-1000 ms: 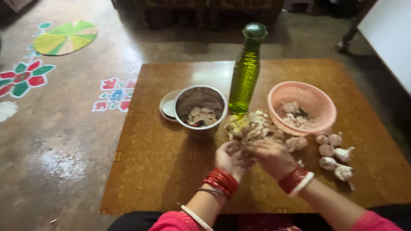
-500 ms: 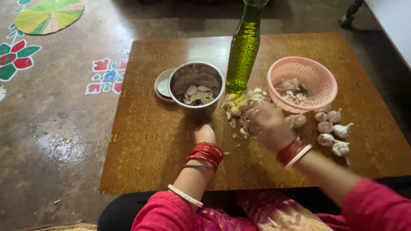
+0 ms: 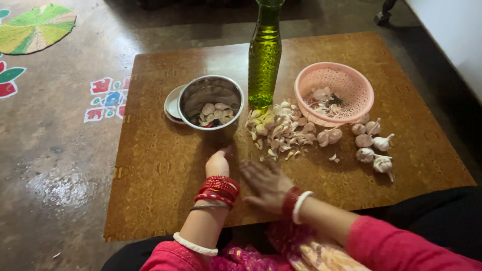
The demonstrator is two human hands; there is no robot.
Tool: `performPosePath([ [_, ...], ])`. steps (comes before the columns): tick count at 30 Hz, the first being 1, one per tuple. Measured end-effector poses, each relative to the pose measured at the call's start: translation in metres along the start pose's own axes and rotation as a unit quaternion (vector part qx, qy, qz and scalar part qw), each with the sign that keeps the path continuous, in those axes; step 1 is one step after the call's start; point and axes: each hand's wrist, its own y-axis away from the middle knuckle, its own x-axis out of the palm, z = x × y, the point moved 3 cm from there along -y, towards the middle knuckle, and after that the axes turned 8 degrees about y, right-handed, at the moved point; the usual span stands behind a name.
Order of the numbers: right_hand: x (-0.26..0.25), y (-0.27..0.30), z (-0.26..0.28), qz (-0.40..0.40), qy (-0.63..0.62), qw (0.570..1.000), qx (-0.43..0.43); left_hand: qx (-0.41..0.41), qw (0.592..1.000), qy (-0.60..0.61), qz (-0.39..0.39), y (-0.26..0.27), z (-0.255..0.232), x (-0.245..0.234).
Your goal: The person peels garlic cloves by hand, separating the skins and placing the peeled cloves into a metal bowl on a wooden table.
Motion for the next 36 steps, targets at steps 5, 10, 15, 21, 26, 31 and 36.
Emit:
performPosePath([
  [5,-0.015,0.064,-0.056,-0.148,0.062,0.987,-0.024,-0.042,0.998,0.039,0.041,0.010,0.009,0.019],
  [10,-0.025,0.088,-0.110,-0.163,-0.050,0.975,0.143,0.170,0.956,-0.171,0.169,0.031,0.009,0.043],
  [15,-0.021,0.064,-0.124,-0.179,-0.099,0.968,0.147,0.242,0.873,-0.404,0.123,0.055,0.013,0.059],
  [21,-0.003,0.049,-0.132,-0.099,-0.128,0.978,0.130,0.487,0.745,-0.427,0.157,0.075,0.011,0.072],
  [26,-0.007,0.054,-0.148,-0.058,-0.129,0.978,0.156,0.501,0.674,-0.528,0.125,0.082,-0.001,0.097],
  [31,0.002,0.063,-0.172,0.003,-0.740,0.565,0.366,0.417,0.701,-0.561,0.143,0.071,-0.010,0.104],
  [36,0.002,0.049,-0.164,-0.089,-0.890,0.280,0.348,0.221,0.943,-0.162,0.191,0.070,-0.032,0.100],
])
